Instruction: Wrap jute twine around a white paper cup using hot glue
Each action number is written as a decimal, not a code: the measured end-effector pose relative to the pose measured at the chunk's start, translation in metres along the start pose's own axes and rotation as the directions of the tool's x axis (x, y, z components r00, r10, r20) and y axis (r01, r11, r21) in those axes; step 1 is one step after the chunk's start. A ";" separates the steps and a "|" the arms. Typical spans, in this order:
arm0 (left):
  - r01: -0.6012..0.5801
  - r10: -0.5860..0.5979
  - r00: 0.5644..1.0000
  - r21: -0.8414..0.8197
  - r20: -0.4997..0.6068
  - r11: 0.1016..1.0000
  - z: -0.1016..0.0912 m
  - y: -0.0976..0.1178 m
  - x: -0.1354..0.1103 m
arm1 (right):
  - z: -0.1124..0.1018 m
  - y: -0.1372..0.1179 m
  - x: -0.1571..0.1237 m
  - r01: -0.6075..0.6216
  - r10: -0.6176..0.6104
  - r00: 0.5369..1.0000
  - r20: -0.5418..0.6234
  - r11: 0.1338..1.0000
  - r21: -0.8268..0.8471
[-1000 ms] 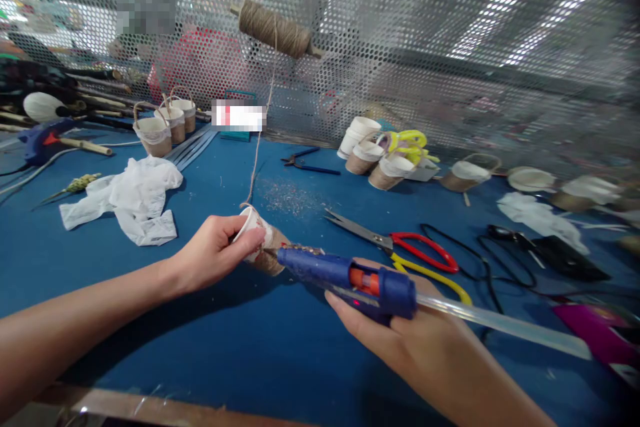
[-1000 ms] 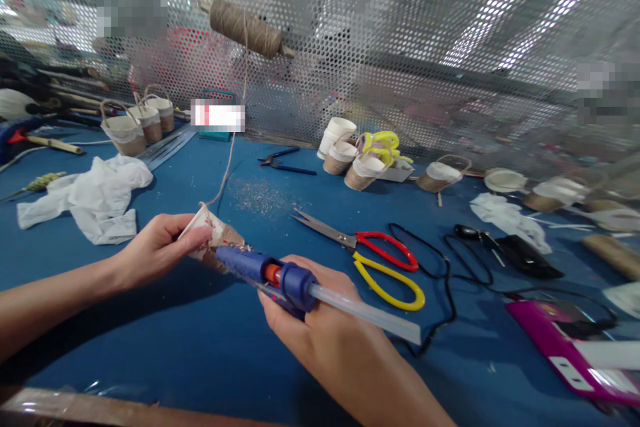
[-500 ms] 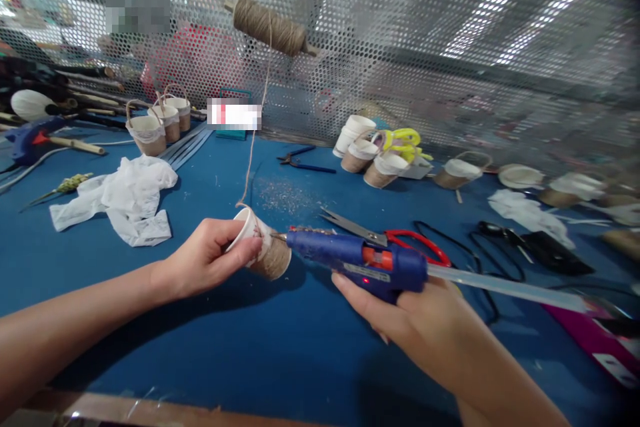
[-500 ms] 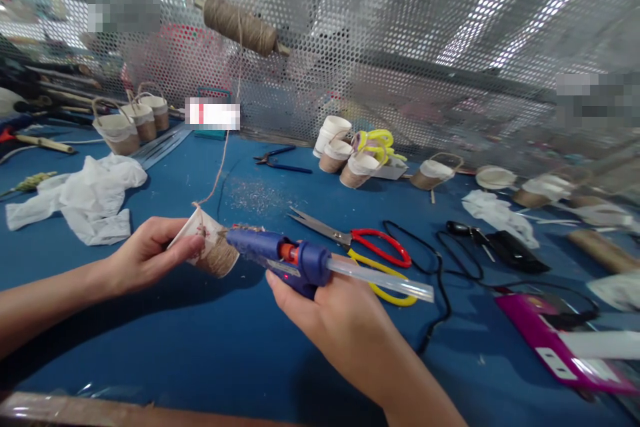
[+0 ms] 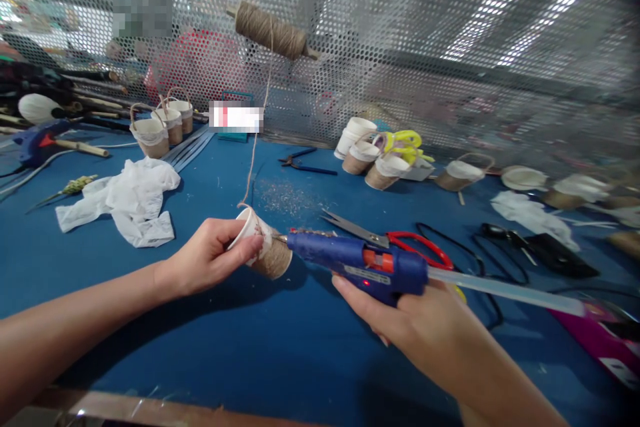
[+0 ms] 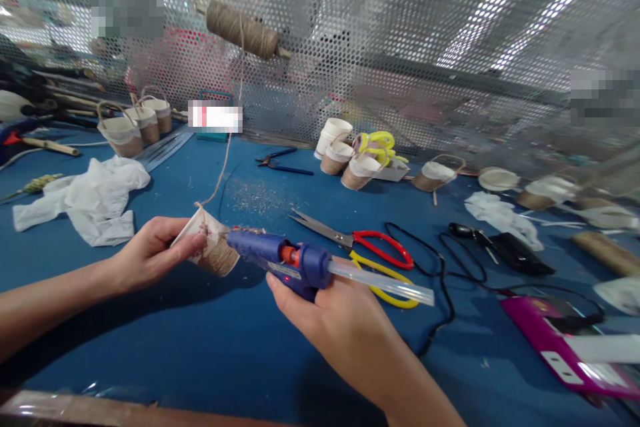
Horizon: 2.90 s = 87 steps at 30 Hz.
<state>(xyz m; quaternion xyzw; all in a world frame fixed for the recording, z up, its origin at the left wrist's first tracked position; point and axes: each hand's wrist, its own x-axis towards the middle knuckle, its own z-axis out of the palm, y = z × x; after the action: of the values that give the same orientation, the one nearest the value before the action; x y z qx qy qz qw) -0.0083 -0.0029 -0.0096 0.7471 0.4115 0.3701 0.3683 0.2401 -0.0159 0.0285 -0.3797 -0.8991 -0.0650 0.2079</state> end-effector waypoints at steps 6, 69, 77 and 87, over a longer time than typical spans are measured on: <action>0.102 -0.103 0.994 -0.025 -0.029 0.994 0.001 0.001 0.001 | -0.002 -0.007 0.005 0.302 -0.319 0.948 -0.027 0.919 -0.252; -0.214 0.214 0.977 0.086 0.006 0.973 0.000 0.002 -0.004 | 0.047 0.061 0.085 -0.695 0.647 0.718 0.255 0.684 0.221; -0.346 0.332 0.938 0.214 0.102 0.913 0.002 0.007 -0.004 | 0.022 -0.026 0.102 -0.392 0.118 0.875 0.469 0.741 0.545; -0.297 0.274 0.954 0.299 0.119 0.907 0.002 0.011 -0.003 | 0.018 -0.028 0.094 -0.547 0.333 0.836 0.435 0.565 0.618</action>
<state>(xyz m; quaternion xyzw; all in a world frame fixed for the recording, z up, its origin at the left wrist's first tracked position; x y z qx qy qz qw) -0.0034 -0.0103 -0.0017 0.8612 0.3373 0.3221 0.2020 0.1556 0.0308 0.0535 -0.4853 -0.7440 0.4003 0.2252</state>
